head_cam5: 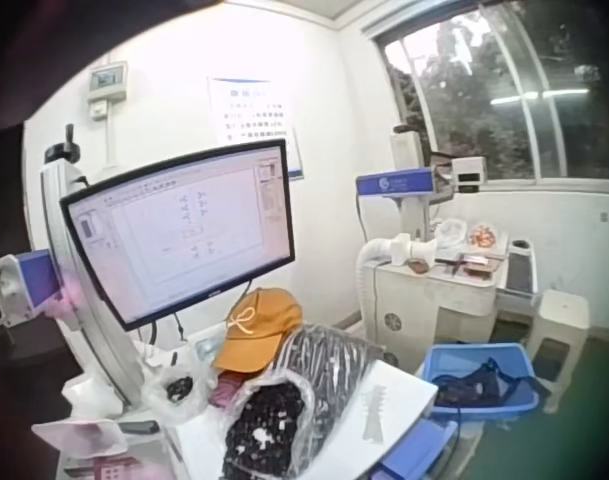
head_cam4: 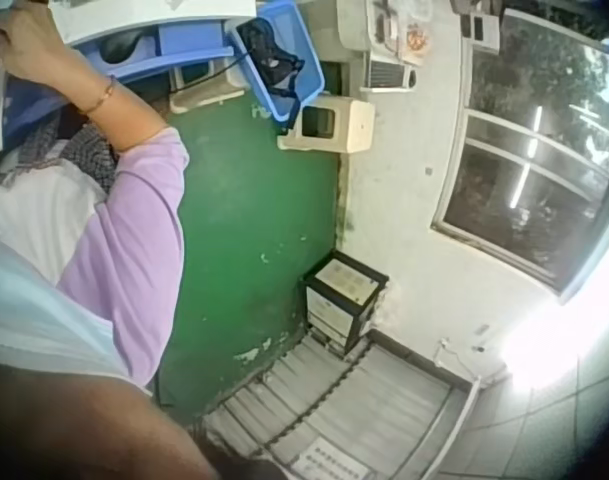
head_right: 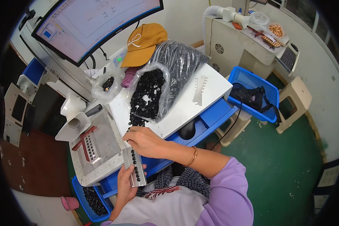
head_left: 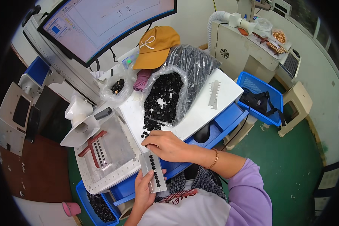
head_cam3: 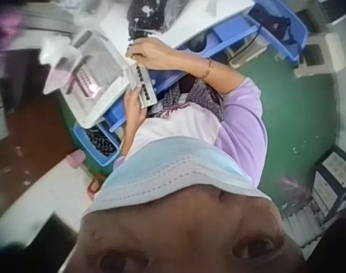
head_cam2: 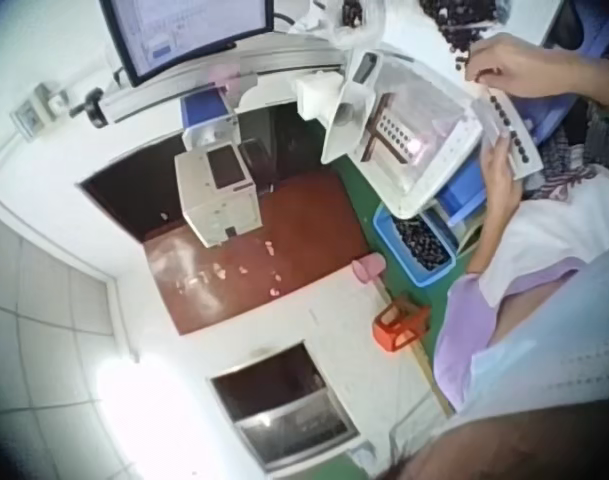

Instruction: Placing small black components into holes in a metal jig at a manual workstation.

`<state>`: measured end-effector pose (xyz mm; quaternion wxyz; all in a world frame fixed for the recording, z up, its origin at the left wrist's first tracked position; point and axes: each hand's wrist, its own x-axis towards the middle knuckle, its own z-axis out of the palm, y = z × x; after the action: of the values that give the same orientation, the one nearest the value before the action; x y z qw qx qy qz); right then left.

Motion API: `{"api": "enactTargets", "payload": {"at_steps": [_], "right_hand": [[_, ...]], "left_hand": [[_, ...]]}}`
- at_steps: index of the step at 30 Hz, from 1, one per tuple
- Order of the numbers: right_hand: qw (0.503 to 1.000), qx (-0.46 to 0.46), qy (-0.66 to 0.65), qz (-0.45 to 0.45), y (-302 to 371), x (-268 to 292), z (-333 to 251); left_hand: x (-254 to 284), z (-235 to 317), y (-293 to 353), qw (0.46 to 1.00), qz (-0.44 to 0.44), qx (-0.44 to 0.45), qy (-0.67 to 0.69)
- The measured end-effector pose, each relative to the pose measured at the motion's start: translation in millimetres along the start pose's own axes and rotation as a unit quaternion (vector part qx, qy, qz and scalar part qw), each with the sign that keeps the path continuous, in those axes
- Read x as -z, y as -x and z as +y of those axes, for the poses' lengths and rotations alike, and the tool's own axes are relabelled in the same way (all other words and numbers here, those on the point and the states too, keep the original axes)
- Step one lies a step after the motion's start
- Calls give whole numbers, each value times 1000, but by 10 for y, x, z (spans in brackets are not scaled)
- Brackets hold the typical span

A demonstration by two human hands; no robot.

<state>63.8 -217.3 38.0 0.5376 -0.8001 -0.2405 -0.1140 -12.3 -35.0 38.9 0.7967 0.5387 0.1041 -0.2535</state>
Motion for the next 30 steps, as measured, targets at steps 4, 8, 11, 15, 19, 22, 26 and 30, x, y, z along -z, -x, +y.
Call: {"api": "enactTargets", "payload": {"at_steps": [4,8,11,15,19,22,26,30], "right_hand": [[1000,7,-12,21,63,51,30],[999,2,-29,35,146,116,46],[998,-19,-49,40,152,202,151],[967,-150,-206,20,106,239,238],[936,-205,-284,31,30,296,163],[930,-239,-278,-2,-34,233,123],[939,-241,-246,-22,-78,118,42],[934,-249,-254,-44,-103,-12,-20]], "left_hand": [[-73,3,15,1000,10,-1,-8],[-180,-29,34,1000,11,0,-20],[-256,-50,-21,999,40,8,-21],[-201,-39,-55,999,27,17,8],[-138,12,-104,999,-17,0,42],[-37,-10,-151,996,-13,-5,92],[149,-16,-114,988,-58,3,142],[176,-15,-49,981,-43,-15,187]]}}
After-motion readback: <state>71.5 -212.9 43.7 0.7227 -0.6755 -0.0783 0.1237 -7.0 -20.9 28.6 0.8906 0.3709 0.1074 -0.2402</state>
